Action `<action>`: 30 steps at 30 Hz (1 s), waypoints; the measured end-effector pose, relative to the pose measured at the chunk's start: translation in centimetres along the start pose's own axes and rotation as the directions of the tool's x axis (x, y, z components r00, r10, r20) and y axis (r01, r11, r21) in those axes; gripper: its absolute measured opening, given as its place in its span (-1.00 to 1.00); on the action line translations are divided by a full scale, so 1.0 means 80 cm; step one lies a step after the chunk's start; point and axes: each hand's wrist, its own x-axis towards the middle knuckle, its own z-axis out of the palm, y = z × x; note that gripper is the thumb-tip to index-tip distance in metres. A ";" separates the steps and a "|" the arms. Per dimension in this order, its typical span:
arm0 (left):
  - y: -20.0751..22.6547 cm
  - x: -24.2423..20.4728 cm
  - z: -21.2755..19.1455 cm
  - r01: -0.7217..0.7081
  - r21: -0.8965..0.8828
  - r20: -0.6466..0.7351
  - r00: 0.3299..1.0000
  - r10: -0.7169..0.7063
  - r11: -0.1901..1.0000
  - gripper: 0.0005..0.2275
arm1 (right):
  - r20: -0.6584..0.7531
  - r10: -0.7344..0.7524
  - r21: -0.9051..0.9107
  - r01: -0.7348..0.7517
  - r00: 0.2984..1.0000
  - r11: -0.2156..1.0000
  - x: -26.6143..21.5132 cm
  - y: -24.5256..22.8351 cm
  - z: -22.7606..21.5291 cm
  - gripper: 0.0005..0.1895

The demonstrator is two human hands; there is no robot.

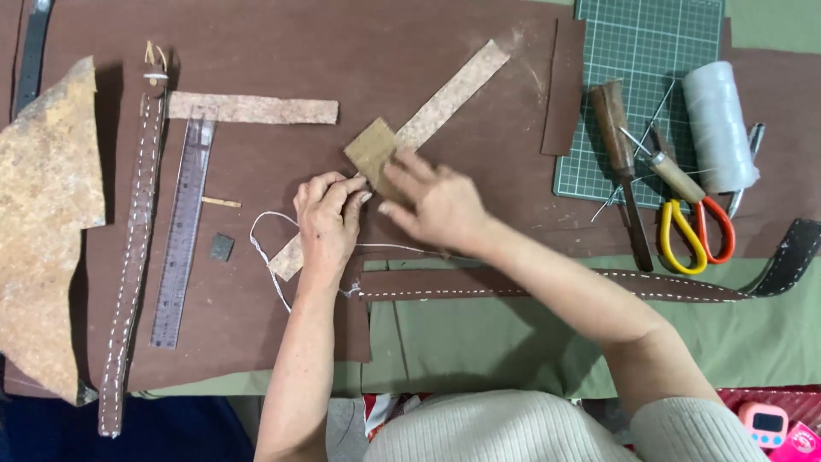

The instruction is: Sanding the edges and surfaces of leather strips to smooth them using a sanding block.

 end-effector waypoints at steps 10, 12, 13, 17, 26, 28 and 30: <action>0.000 0.003 0.000 0.041 -0.026 0.000 0.999 -0.041 0.999 -0.89 | 0.250 0.530 -0.088 -0.526 0.810 0.846 0.087 0.188 -0.020 -0.37; 0.003 -0.009 -0.002 0.062 -0.038 0.017 0.998 -0.061 0.997 -0.89 | 0.314 0.583 -0.115 -0.579 0.750 0.807 0.072 0.175 -0.017 -0.35; 0.003 -0.006 -0.003 0.076 -0.035 0.025 0.997 -0.076 0.996 -0.87 | 0.215 0.516 -0.128 -0.500 0.829 0.857 0.066 0.173 -0.010 -0.37; 0.020 0.004 -0.016 0.296 -0.159 0.058 0.955 -0.290 0.942 -0.64 | -0.175 0.098 -0.151 -0.125 0.980 0.981 0.030 0.067 -0.024 -0.65; -0.004 -0.010 0.002 0.189 -0.286 -0.109 0.968 -0.227 0.940 -0.53 | 0.156 0.125 -0.134 -0.105 0.980 0.985 0.035 0.038 -0.028 -0.60; 0.000 -0.009 0.002 0.185 -0.277 -0.118 0.967 -0.224 0.943 -0.53 | 0.145 0.281 -0.146 -0.260 0.949 0.955 0.050 0.129 -0.014 -0.56; 0.002 -0.005 0.000 0.181 -0.272 -0.128 0.967 -0.222 0.945 -0.53 | 0.132 0.429 -0.156 -0.409 0.894 0.899 0.063 0.190 0.003 -0.51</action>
